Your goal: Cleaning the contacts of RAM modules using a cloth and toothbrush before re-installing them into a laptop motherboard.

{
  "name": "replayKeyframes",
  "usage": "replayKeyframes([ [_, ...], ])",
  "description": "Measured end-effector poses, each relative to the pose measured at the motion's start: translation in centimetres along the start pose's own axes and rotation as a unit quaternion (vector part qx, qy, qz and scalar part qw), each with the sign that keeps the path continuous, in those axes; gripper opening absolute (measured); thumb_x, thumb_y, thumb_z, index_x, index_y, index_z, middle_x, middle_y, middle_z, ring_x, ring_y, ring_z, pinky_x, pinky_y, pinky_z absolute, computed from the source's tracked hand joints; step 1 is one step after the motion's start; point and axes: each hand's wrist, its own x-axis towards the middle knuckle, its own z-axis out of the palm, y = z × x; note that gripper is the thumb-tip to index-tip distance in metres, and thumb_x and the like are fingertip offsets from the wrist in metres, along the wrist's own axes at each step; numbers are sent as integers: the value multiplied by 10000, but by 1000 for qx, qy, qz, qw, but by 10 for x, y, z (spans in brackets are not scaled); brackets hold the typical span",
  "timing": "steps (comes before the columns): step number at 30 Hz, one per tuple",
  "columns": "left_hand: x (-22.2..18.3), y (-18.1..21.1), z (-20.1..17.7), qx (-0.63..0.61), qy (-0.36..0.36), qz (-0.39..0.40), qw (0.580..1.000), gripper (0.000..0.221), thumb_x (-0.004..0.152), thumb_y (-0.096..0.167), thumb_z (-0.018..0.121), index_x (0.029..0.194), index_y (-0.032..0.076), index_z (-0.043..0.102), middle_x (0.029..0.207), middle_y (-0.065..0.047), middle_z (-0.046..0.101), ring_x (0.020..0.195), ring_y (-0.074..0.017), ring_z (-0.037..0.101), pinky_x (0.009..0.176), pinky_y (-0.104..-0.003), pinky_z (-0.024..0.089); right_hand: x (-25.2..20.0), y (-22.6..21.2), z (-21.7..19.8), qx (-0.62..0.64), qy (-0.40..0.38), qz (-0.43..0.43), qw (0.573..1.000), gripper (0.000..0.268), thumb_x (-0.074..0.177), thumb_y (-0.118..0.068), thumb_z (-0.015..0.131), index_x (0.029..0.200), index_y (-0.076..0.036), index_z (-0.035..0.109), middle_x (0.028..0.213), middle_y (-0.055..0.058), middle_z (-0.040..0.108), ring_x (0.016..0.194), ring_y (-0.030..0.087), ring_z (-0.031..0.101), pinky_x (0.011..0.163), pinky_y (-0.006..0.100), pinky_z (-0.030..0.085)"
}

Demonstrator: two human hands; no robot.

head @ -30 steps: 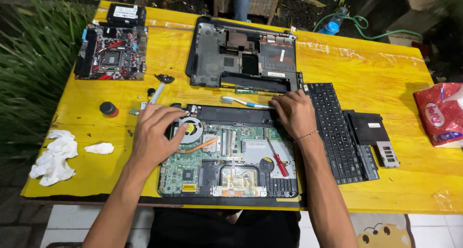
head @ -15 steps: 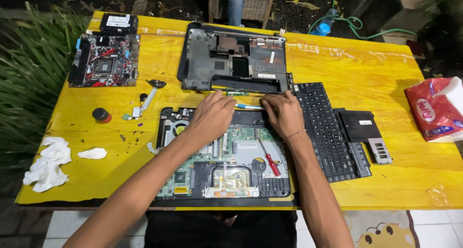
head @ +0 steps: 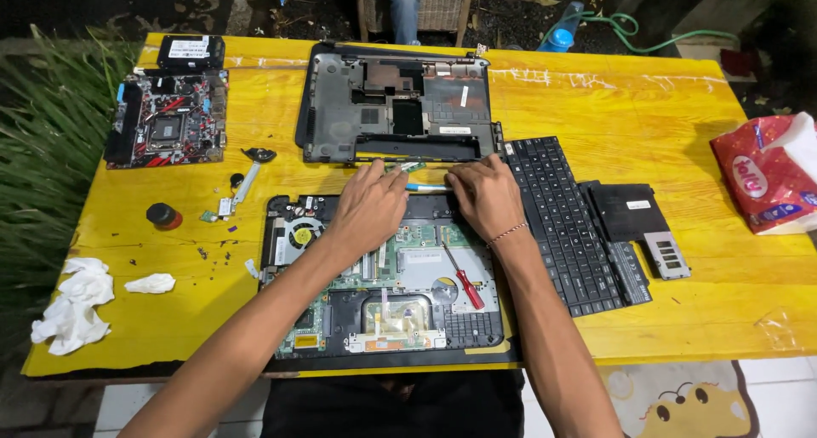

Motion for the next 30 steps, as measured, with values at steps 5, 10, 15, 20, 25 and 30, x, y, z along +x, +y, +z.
replayKeyframes([
  [5,-6,-5,7,-18,9,-15,1000,230,958,114,580,1086,38,754,1007,-164,760,919,-275,612,804,-353,459,0,-3,-5,0,0,0,1000,151,992,-271,671,1020,-191,795,979,5,775,942,224,641,818,329,499],
  [10,-8,-20,28,-20,8,-66,998,192,945,72,605,1040,46,771,945,-146,765,864,-244,624,743,-332,471,2,-5,-8,0,-4,-2,1000,151,995,-278,667,1018,-194,791,965,9,771,939,227,641,815,336,499],
  [15,4,-9,19,18,-56,-139,989,171,837,210,798,767,61,749,620,-85,668,656,-259,646,659,-370,541,3,-4,-8,3,9,-9,1000,146,989,-275,672,991,-191,790,926,18,761,914,233,633,801,337,495],
  [20,16,-8,21,6,-83,-185,979,164,790,186,844,767,55,747,587,-94,640,585,-287,648,573,-400,533,2,-1,-7,4,17,-16,1000,150,990,-279,670,971,-180,780,907,27,749,908,240,625,797,346,494],
  [25,18,-9,22,-9,-90,-178,980,107,794,93,809,854,22,755,642,-130,662,641,-328,690,590,-437,563,3,-4,-13,-2,20,-15,1000,143,984,-264,672,961,-171,778,890,31,738,912,237,626,792,342,496],
  [30,18,-15,16,-3,-101,-127,987,255,819,74,755,1068,24,730,774,-133,707,714,-305,717,594,-396,572,3,-6,-12,-2,16,-15,1000,148,987,-270,674,970,-168,780,886,39,735,912,244,628,791,349,494],
])
